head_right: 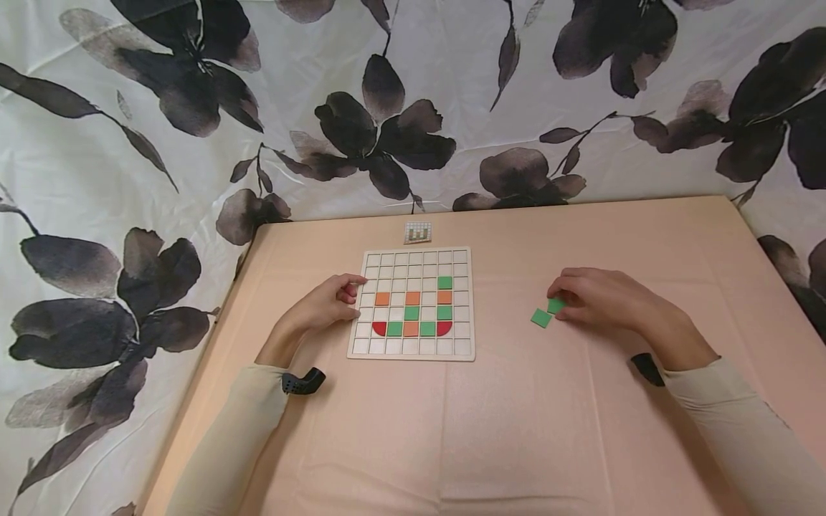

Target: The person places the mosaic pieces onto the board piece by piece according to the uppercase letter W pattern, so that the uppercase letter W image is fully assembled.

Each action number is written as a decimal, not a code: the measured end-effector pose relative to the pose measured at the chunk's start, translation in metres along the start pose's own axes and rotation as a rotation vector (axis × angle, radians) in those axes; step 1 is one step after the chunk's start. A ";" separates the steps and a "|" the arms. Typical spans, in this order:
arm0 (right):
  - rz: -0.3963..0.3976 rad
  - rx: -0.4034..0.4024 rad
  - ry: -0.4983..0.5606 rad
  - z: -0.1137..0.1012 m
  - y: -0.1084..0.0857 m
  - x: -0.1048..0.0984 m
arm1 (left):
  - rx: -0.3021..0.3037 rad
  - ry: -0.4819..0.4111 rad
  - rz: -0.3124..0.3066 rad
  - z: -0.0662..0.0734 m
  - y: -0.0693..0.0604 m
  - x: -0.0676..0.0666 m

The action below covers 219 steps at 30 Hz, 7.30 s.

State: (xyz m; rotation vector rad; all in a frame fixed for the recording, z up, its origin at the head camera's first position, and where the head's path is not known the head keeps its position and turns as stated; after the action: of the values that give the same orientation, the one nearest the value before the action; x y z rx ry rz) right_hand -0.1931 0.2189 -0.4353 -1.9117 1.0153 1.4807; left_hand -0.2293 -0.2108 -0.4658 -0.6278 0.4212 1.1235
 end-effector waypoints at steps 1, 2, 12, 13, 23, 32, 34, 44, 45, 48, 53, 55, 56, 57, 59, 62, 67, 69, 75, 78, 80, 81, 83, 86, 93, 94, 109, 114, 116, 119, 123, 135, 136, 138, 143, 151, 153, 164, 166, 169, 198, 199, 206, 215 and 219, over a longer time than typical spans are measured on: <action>-0.005 -0.001 0.009 0.000 0.000 0.000 | -0.002 -0.003 0.001 0.000 0.000 0.000; -0.010 0.000 0.015 0.000 -0.001 -0.001 | -0.002 -0.006 0.000 0.000 0.000 0.000; -0.053 0.017 0.014 0.001 -0.001 -0.001 | 0.000 -0.015 -0.007 0.001 0.000 0.000; -0.053 0.017 0.016 0.001 0.000 -0.001 | -0.001 -0.014 -0.007 0.001 0.001 0.000; -0.070 0.030 0.036 -0.002 0.005 -0.002 | -0.002 0.002 -0.007 0.000 0.000 0.000; -0.066 0.041 0.040 -0.001 0.006 -0.001 | -0.002 0.004 -0.005 -0.002 0.001 0.001; -0.063 0.039 0.036 -0.001 0.006 -0.001 | 0.001 0.002 -0.006 -0.001 0.001 0.000; -0.060 0.031 0.037 -0.002 0.006 0.000 | -0.001 0.000 -0.006 -0.002 0.000 0.000; -0.058 0.032 0.040 -0.002 0.006 -0.001 | -0.002 -0.003 -0.006 -0.002 0.000 0.000; -0.053 0.034 0.042 -0.002 0.005 -0.002 | -0.004 -0.009 -0.006 -0.001 0.000 0.000; -0.060 0.056 0.044 0.001 0.005 -0.002 | 0.001 -0.007 -0.006 0.000 0.000 0.000; -0.064 0.060 0.045 0.002 0.005 -0.003 | 0.002 -0.009 -0.005 0.000 0.000 0.000; -0.068 0.063 0.046 0.002 0.006 -0.003 | 0.002 -0.009 -0.005 0.000 -0.001 0.000; -0.072 0.066 0.047 0.002 0.006 -0.003 | 0.001 -0.008 -0.004 0.000 -0.001 0.000; -0.079 0.071 0.047 0.002 0.007 -0.003 | -0.002 -0.009 -0.002 0.000 -0.001 0.000; -0.083 0.071 0.048 0.002 0.007 -0.005 | -0.005 -0.008 0.001 0.000 -0.001 0.000; -0.075 0.058 0.040 0.001 0.009 -0.007 | -0.008 -0.012 0.001 0.000 -0.002 0.000; -0.067 0.050 0.032 0.001 0.010 -0.009 | -0.008 -0.014 -0.001 0.001 -0.002 0.000; -0.055 0.034 0.029 -0.002 0.013 -0.016 | -0.004 -0.009 -0.004 0.003 -0.002 0.000; -0.050 0.021 0.035 -0.004 0.015 -0.019 | -0.006 -0.012 -0.003 0.002 -0.002 0.000; -0.044 0.015 0.038 -0.005 0.015 -0.020 | -0.007 -0.010 -0.002 0.002 -0.001 0.000; -0.039 0.011 0.039 -0.006 0.016 -0.021 | -0.007 -0.007 -0.001 0.002 -0.001 0.000; -0.025 0.004 0.037 -0.006 0.017 -0.022 | -0.006 -0.001 0.001 0.001 -0.001 0.000; -0.005 -0.013 0.033 -0.008 0.019 -0.024 | -0.010 -0.002 0.003 0.001 -0.001 0.000; 0.011 -0.059 0.038 -0.016 0.026 -0.027 | -0.023 -0.014 -0.001 0.002 -0.002 -0.001; 0.014 -0.062 0.040 -0.017 0.027 -0.028 | -0.023 -0.012 0.000 0.002 -0.003 -0.001; -0.033 -0.086 0.073 -0.038 0.047 -0.031 | -0.024 0.000 -0.005 0.001 -0.002 -0.001; -0.038 -0.103 0.079 -0.047 0.052 -0.031 | -0.022 -0.004 -0.007 0.000 -0.001 -0.001; -0.040 -0.110 0.085 -0.050 0.054 -0.031 | -0.020 -0.006 -0.008 0.000 -0.001 -0.001; -0.036 -0.119 0.083 -0.053 0.058 -0.030 | -0.018 -0.008 -0.010 0.000 -0.001 -0.002; -0.049 -0.106 0.084 -0.058 0.064 -0.028 | -0.016 0.004 -0.009 -0.001 -0.001 -0.002; -0.067 -0.156 0.104 -0.077 0.084 -0.026 | -0.026 -0.018 -0.009 0.001 -0.001 -0.002; -0.069 -0.160 0.107 -0.078 0.085 -0.026 | -0.026 -0.018 -0.008 0.001 -0.001 -0.002; -0.069 -0.172 0.109 -0.082 0.088 -0.027 | -0.024 -0.015 -0.007 0.001 -0.001 -0.002; -0.062 -0.210 0.101 -0.089 0.096 -0.026 | -0.017 -0.008 -0.008 0.001 -0.002 -0.002; -0.063 -0.258 0.111 -0.102 0.109 -0.024 | -0.019 -0.015 -0.013 0.000 -0.001 -0.001; -0.067 -0.267 0.114 -0.105 0.112 -0.023 | -0.020 -0.018 -0.013 0.000 -0.001 -0.001; -0.095 -0.291 0.142 -0.120 0.128 -0.017 | -0.029 -0.018 -0.011 0.001 -0.001 -0.001; -0.099 -0.302 0.143 -0.123 0.130 -0.016 | -0.031 -0.019 -0.009 0.001 -0.001 -0.001; -0.102 -0.312 0.140 -0.127 0.134 -0.014 | -0.033 -0.020 -0.009 0.003 -0.002 -0.002; -0.205 -0.393 0.173 -0.168 0.172 0.024 | -0.038 -0.002 -0.011 0.003 -0.003 -0.002; -0.208 -0.398 0.172 -0.170 0.174 0.026 | -0.036 -0.004 -0.012 0.004 -0.003 -0.002; -0.219 -0.444 0.171 -0.184 0.181 0.035 | -0.026 -0.007 -0.014 0.002 -0.003 -0.003; -0.249 -0.446 0.127 -0.198 0.190 0.044 | -0.023 -0.010 -0.015 0.004 -0.005 -0.004; -0.267 -0.447 0.106 -0.203 0.194 0.048 | -0.022 -0.011 -0.013 0.003 -0.004 -0.004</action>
State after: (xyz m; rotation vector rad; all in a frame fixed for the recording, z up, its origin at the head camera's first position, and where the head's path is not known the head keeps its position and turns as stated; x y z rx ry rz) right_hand -0.2264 -0.0629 -0.4171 -2.3480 0.4635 1.5515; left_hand -0.2271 -0.2123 -0.4599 -0.6425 0.3949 1.1204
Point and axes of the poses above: each hand's wrist, its own y-axis towards the middle knuckle, its own x-axis out of the palm, z = x × y, the point moved 8 cm from there along y, towards the middle knuckle, and after that the axes turned 5 degrees about z, right-handed, at the moved point
